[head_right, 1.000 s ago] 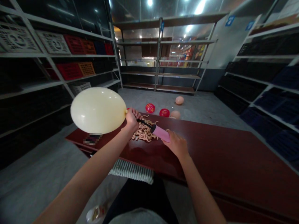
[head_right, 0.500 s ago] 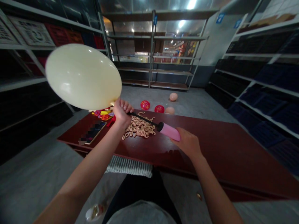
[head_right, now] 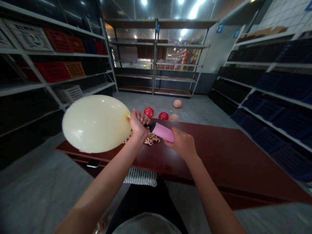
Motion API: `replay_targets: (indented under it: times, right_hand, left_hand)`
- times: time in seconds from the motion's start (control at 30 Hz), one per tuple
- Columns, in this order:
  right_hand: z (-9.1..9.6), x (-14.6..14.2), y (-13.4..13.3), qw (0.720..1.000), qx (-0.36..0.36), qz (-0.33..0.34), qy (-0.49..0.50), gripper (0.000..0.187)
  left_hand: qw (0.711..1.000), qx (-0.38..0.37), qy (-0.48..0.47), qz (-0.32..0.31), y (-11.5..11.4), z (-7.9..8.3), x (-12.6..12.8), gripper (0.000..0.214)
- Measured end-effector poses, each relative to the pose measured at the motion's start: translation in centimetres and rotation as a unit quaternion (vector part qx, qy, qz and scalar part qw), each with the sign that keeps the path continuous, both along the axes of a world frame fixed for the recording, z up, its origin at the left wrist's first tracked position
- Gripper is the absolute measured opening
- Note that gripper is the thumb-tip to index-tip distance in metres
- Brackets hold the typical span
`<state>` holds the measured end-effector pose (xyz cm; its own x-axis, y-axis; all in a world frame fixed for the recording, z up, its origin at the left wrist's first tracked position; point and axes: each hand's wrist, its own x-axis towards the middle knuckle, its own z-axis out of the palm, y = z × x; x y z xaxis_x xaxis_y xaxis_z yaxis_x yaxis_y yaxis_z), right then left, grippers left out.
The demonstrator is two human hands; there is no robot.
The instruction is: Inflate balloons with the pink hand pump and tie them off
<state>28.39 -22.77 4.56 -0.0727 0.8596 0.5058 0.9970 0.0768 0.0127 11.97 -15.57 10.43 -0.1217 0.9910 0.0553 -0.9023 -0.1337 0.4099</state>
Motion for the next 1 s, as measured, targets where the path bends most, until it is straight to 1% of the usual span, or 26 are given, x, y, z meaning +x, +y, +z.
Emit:
replay_targets:
  times: [0.07, 0.13, 0.3, 0.4, 0.47, 0.53, 0.63, 0.73, 0.8, 0.87, 1.0]
  right_hand:
    - [0.1, -0.1, 0.2, 1.000, 0.007, 0.004, -0.006, 0.039]
    - [-0.1, -0.1, 0.4, 1.000, 0.005, 0.010, -0.009, 0.040]
    - [-0.7, -0.2, 0.3, 0.999, -0.022, 0.017, -0.025, 0.036]
    - [-1.3, 0.2, 0.2, 0.999, -0.030, 0.026, -0.007, 0.032]
    - [-1.9, 1.1, 0.2, 0.998, -0.046, 0.040, 0.003, 0.030]
    - [-2.7, 2.3, 0.3, 0.998, -0.041, 0.042, 0.012, 0.027]
    - [-3.9, 4.7, 0.5, 0.997, -0.033, 0.060, 0.024, 0.031]
    - [-4.7, 6.5, 0.7, 0.997, -0.028, 0.061, 0.035, 0.033]
    - [-4.7, 7.1, 0.8, 0.997, -0.033, 0.060, 0.037, 0.035]
    - [-4.5, 6.9, 0.8, 0.997, -0.041, 0.055, 0.038, 0.036]
    - [-3.7, 5.3, 0.9, 0.996, -0.058, 0.053, 0.030, 0.046]
  left_hand:
    - [1.000, -0.002, -0.005, -0.004, 0.2, 0.1, -0.2, 0.045]
    - [1.000, -0.016, -0.003, -0.008, 0.8, -0.2, -0.6, 0.043]
    - [0.999, -0.042, 0.021, -0.003, 2.5, -1.5, -1.6, 0.040]
    - [0.998, -0.056, 0.026, 0.009, 3.2, -2.0, -2.4, 0.039]
    - [0.998, -0.062, 0.026, 0.014, 3.6, -2.2, -3.0, 0.038]
    - [0.998, -0.062, 0.026, 0.015, 3.9, -2.3, -3.8, 0.037]
    - [0.998, -0.062, 0.022, 0.017, 4.5, -2.3, -5.1, 0.037]
    - [0.998, -0.062, 0.018, 0.016, 4.9, -2.0, -6.1, 0.039]
    - [0.998, -0.058, 0.018, 0.018, 5.0, -1.7, -6.5, 0.040]
    - [0.998, -0.052, 0.018, 0.026, 4.9, -1.5, -6.6, 0.040]
    - [0.997, -0.058, 0.017, 0.052, 4.7, -1.5, -6.5, 0.039]
